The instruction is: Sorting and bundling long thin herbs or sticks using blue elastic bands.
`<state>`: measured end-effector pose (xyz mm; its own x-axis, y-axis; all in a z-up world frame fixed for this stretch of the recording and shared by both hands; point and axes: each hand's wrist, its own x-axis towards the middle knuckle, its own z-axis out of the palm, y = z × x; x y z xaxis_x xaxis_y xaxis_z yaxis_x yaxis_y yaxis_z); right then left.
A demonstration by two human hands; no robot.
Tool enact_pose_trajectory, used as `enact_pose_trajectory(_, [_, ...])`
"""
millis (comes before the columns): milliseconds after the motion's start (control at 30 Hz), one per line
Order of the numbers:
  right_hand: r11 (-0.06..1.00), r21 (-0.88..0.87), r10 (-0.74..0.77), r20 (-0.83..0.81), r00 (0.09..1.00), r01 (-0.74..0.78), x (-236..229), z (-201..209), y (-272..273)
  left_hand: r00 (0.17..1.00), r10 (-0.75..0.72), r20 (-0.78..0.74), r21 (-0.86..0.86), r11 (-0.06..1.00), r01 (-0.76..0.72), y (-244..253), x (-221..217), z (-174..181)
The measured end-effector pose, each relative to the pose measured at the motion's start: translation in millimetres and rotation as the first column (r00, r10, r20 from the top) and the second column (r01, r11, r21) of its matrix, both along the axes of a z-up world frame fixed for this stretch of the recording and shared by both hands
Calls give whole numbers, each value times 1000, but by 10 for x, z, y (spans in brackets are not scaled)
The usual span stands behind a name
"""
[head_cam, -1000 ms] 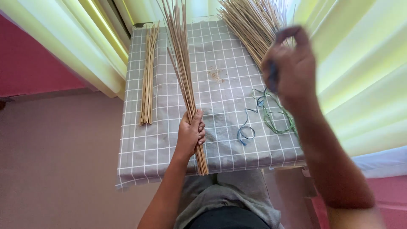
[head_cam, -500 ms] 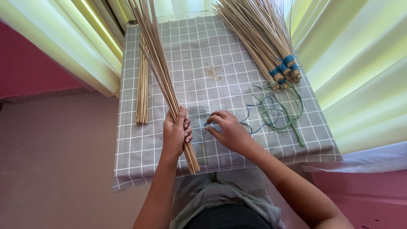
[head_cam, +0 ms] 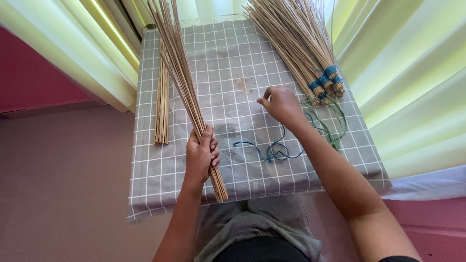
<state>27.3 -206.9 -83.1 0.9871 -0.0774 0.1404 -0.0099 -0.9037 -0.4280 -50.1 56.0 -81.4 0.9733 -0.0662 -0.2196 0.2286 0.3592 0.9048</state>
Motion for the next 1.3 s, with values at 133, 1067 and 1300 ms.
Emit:
enact_pose_trajectory(133, [998,12,-61,-120,991,63,203,-57,179,1000,-18,10,5,1000,18,0,-28,-7])
enact_pose_trajectory(1067, [996,-86,12,115,993,-2,1674,-527,57,998,-27,-54,19,999,28,130,3,-96])
enact_pose_trajectory(1300, [989,151,-25,123,992,6,1397,-25,22,993,-76,-92,40,996,80,157,-48,-19])
